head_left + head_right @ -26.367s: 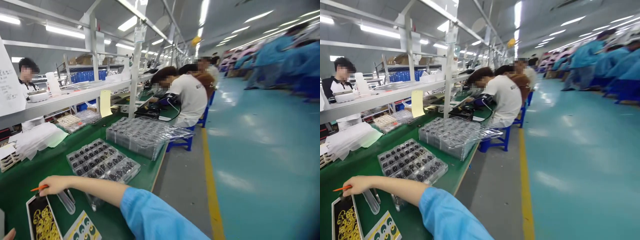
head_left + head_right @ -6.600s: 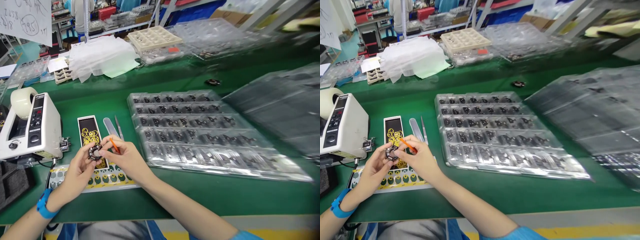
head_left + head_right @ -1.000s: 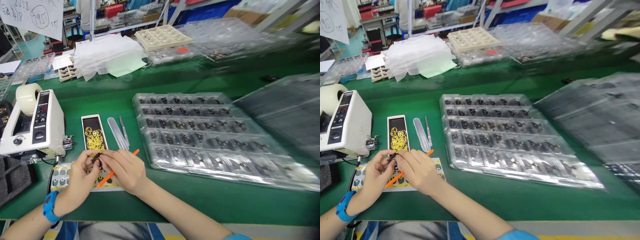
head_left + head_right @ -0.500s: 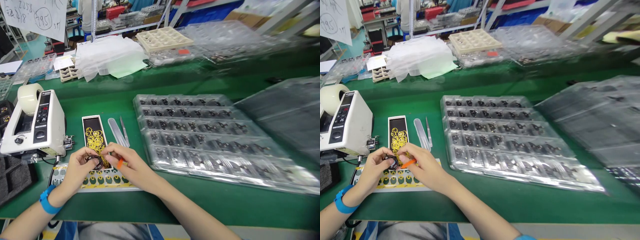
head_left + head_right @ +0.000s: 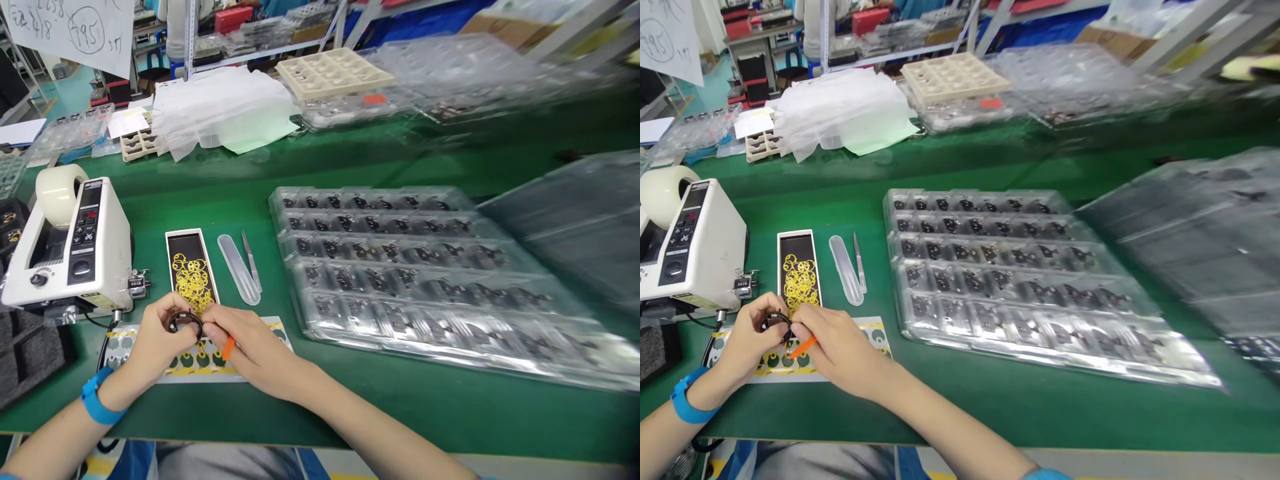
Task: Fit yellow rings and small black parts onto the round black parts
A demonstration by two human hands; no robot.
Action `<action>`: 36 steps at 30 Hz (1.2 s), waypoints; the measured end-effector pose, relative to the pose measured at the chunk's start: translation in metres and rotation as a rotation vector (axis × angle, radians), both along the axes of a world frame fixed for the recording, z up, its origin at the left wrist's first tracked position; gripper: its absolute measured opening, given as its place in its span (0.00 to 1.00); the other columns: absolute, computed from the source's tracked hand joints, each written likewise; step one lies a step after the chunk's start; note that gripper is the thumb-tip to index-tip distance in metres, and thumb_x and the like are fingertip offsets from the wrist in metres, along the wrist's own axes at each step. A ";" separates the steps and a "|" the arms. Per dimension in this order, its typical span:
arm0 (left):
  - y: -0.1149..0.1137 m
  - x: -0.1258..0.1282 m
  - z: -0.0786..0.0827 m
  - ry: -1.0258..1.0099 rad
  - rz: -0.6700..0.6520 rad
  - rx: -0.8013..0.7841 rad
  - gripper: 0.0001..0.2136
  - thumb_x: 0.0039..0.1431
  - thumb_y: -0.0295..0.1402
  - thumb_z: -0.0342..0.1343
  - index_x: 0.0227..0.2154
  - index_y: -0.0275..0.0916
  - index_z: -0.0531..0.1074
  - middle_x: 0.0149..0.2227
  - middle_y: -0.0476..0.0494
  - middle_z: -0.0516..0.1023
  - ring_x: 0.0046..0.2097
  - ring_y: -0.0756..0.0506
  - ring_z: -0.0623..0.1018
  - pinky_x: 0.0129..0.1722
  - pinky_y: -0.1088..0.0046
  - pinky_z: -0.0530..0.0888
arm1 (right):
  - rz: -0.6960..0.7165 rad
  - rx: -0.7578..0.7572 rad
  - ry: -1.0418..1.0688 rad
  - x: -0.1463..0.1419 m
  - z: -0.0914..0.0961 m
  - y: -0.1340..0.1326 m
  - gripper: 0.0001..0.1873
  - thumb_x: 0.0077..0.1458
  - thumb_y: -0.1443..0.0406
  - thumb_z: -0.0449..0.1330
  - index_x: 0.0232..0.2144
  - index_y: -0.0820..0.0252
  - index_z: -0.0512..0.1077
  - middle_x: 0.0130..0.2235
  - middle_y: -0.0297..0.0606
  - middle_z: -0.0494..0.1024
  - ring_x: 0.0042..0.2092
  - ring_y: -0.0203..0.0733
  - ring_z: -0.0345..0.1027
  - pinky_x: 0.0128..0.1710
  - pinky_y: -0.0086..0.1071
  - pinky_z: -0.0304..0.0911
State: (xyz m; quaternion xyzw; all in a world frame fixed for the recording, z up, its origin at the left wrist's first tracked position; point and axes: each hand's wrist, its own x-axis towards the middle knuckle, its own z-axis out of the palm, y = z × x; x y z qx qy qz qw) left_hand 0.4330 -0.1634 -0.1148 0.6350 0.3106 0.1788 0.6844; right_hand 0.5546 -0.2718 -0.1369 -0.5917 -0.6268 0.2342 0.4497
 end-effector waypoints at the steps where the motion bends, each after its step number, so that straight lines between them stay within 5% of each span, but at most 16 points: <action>1: 0.000 0.000 0.000 -0.001 0.000 -0.010 0.03 0.38 0.26 0.56 0.21 0.36 0.67 0.20 0.55 0.65 0.23 0.55 0.62 0.20 0.82 0.62 | 0.005 -0.027 0.029 0.000 0.001 0.000 0.13 0.65 0.67 0.43 0.26 0.56 0.53 0.25 0.29 0.60 0.26 0.35 0.52 0.27 0.28 0.50; 10: 0.005 -0.004 -0.002 -0.042 -0.007 -0.181 0.12 0.45 0.36 0.67 0.26 0.33 0.74 0.22 0.50 0.71 0.23 0.55 0.66 0.21 0.81 0.65 | 0.022 -0.124 0.074 0.011 0.008 -0.003 0.09 0.65 0.65 0.44 0.30 0.56 0.58 0.28 0.31 0.63 0.27 0.35 0.54 0.27 0.28 0.51; 18: 0.002 -0.002 -0.006 -0.010 0.005 -0.102 0.13 0.46 0.39 0.66 0.24 0.33 0.75 0.23 0.49 0.70 0.24 0.53 0.66 0.23 0.79 0.66 | -0.082 -0.208 0.354 0.000 -0.001 0.002 0.24 0.66 0.52 0.43 0.21 0.57 0.53 0.22 0.28 0.55 0.25 0.34 0.48 0.25 0.29 0.48; 21: 0.004 -0.004 -0.011 -0.039 0.000 0.229 0.08 0.55 0.34 0.59 0.26 0.35 0.77 0.26 0.46 0.71 0.27 0.50 0.69 0.25 0.76 0.68 | -0.152 -0.274 0.522 -0.002 -0.001 0.004 0.28 0.62 0.46 0.47 0.19 0.58 0.58 0.20 0.29 0.58 0.24 0.33 0.49 0.24 0.29 0.48; 26: 0.007 -0.012 -0.022 -0.154 -0.108 1.241 0.14 0.64 0.24 0.45 0.47 0.33 0.74 0.29 0.41 0.73 0.30 0.47 0.72 0.27 0.72 0.71 | -0.132 -0.354 0.909 -0.004 0.004 0.007 0.28 0.50 0.42 0.58 0.22 0.60 0.64 0.19 0.26 0.58 0.20 0.29 0.42 0.22 0.28 0.41; 29: 0.003 -0.015 -0.023 -0.100 -0.215 1.591 0.15 0.64 0.22 0.42 0.48 0.30 0.71 0.26 0.41 0.73 0.28 0.45 0.72 0.26 0.70 0.71 | -0.110 -0.403 1.076 -0.007 0.003 0.007 0.28 0.45 0.42 0.63 0.23 0.60 0.62 0.21 0.26 0.57 0.21 0.27 0.37 0.21 0.27 0.38; 32: -0.004 -0.022 -0.017 0.009 -0.185 1.484 0.16 0.65 0.24 0.44 0.52 0.30 0.68 0.35 0.35 0.76 0.36 0.43 0.76 0.33 0.67 0.74 | -0.109 -0.425 1.045 -0.008 0.002 0.004 0.30 0.44 0.40 0.63 0.23 0.59 0.60 0.21 0.24 0.52 0.21 0.28 0.35 0.20 0.27 0.37; 36: -0.007 -0.049 -0.009 0.059 0.084 0.775 0.18 0.59 0.37 0.58 0.51 0.38 0.71 0.43 0.36 0.76 0.44 0.42 0.76 0.42 0.65 0.75 | -0.233 -0.352 0.810 -0.006 0.003 0.001 0.31 0.45 0.36 0.59 0.22 0.58 0.61 0.22 0.27 0.53 0.23 0.32 0.41 0.22 0.28 0.41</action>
